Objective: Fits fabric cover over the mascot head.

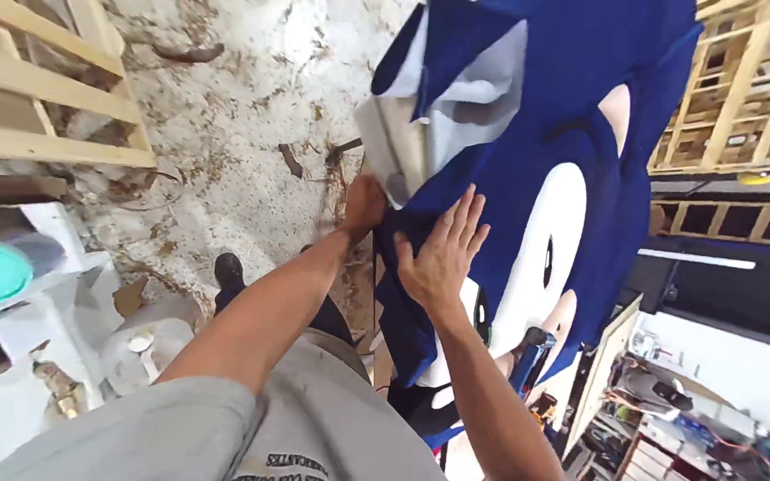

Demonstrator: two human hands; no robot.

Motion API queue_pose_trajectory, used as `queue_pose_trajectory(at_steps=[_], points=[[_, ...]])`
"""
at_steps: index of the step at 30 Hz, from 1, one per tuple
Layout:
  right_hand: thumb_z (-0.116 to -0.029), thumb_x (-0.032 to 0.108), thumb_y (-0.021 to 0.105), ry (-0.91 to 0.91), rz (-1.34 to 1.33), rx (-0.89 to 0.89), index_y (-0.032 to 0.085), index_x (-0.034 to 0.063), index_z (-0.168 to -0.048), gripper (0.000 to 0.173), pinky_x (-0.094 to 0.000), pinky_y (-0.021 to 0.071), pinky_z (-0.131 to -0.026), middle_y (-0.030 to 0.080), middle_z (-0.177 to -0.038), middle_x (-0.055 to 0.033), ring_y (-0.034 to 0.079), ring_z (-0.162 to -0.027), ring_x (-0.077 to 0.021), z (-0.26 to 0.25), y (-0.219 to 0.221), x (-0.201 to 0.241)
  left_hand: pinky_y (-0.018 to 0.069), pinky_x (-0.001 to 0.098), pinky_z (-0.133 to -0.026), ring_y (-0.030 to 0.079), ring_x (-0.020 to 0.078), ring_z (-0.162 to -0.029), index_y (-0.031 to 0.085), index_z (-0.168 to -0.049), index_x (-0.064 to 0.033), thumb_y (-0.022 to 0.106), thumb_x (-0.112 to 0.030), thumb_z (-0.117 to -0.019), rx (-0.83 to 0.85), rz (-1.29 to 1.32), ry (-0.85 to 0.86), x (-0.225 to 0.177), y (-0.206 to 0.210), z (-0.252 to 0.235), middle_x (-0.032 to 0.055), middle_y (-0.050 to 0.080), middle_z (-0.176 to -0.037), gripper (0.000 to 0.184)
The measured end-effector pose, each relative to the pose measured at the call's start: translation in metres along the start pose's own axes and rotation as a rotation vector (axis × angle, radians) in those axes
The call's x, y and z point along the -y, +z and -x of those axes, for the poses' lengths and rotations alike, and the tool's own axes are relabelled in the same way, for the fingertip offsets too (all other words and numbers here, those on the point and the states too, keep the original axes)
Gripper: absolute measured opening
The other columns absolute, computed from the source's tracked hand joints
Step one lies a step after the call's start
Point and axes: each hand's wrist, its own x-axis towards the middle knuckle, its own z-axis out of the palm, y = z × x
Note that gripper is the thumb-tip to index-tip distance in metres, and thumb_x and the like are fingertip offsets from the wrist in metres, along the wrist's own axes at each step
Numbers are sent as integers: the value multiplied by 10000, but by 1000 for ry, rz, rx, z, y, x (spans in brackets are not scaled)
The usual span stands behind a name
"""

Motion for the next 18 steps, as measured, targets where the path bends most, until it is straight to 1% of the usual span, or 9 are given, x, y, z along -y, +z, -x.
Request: queue_pose_trajectory(at_steps=[2, 3, 5, 6, 8, 10, 13, 16, 18], points=[[-919, 631, 488, 4, 43, 8, 219, -74, -1589, 1009, -701, 87, -1208, 160, -1686, -241, 121, -1570, -405, -4, 1, 2, 550, 470, -705, 654, 223, -723, 656, -818, 17, 206, -326, -1116, -62, 143, -17, 10, 0, -8, 124, 647, -732, 639], [-921, 635, 484, -1, 55, 10, 222, -85, -1584, 1013, -703, 85, -1206, 155, -1683, -254, 118, -1568, -415, -5, 1, 2, 524, 422, -634, 595, 173, -627, 654, -808, -9, 122, -399, -1117, -51, 244, -67, 16, -3, -11, 68, 598, -657, 728], [-919, 644, 474, -10, 73, 20, 243, -92, -1573, 1012, -698, 73, -1210, 160, -1671, -282, 122, -1563, -434, -6, 2, 2, 435, 314, -513, 460, 108, -499, 676, -956, 0, 45, -444, -1106, -10, 472, -196, 24, -15, -8, 3, 515, -586, 786], [-916, 644, 475, -13, 80, 24, 262, -96, -1565, 1007, -696, 71, -1212, 171, -1663, -296, 133, -1558, -444, -6, 2, 3, 412, 251, -476, 442, 69, -477, 660, -1035, -30, 40, -464, -1104, 9, 621, -247, 27, -20, -4, -37, 503, -581, 760], [-916, 650, 473, -9, 86, 34, 269, -100, -1560, 1010, -690, 65, -1216, 176, -1655, -312, 143, -1552, -457, -4, 1, 2, 508, 270, -614, 579, 87, -647, 640, -1205, -93, 85, -536, -1092, 102, 792, -323, 31, -31, 15, -20, 625, -771, 719], [-913, 657, 474, 1, 85, 49, 237, -93, -1573, 1027, -685, 61, -1220, 161, -1659, -312, 134, -1554, -457, -3, 0, 1, 543, 310, -722, 659, 116, -832, 624, -1296, -157, 199, -599, -1071, 234, 843, -412, 32, -38, 38, 11, 705, -1001, 653], [-912, 666, 469, 8, 85, 61, 242, -77, -1577, 1023, -670, 61, -1227, 162, -1660, -306, 132, -1555, -455, -4, 1, 0, 575, 315, -712, 669, 121, -831, 632, -1264, -145, 423, -506, -1055, 323, 845, -431, 34, -41, 54, 18, 692, -983, 467], [-912, 681, 454, 10, 83, 55, 231, -79, -1581, 1037, -651, 62, -1236, 153, -1659, -314, 139, -1551, -462, -6, 1, 1, 560, 372, -930, 656, 157, -1097, 561, -1351, -39, 572, -274, -997, 146, 571, -25, 33, -45, 61, 103, 667, -1224, 425], [-913, 681, 443, 3, 91, 55, 247, -101, -1566, 1038, -645, 66, -1239, 164, -1648, -334, 146, -1546, -474, -6, 1, 0, 540, 394, -986, 639, 183, -1157, 590, -1299, -10, 636, -220, -941, 66, 380, 235, 25, -49, 59, 126, 661, -1238, 418]])
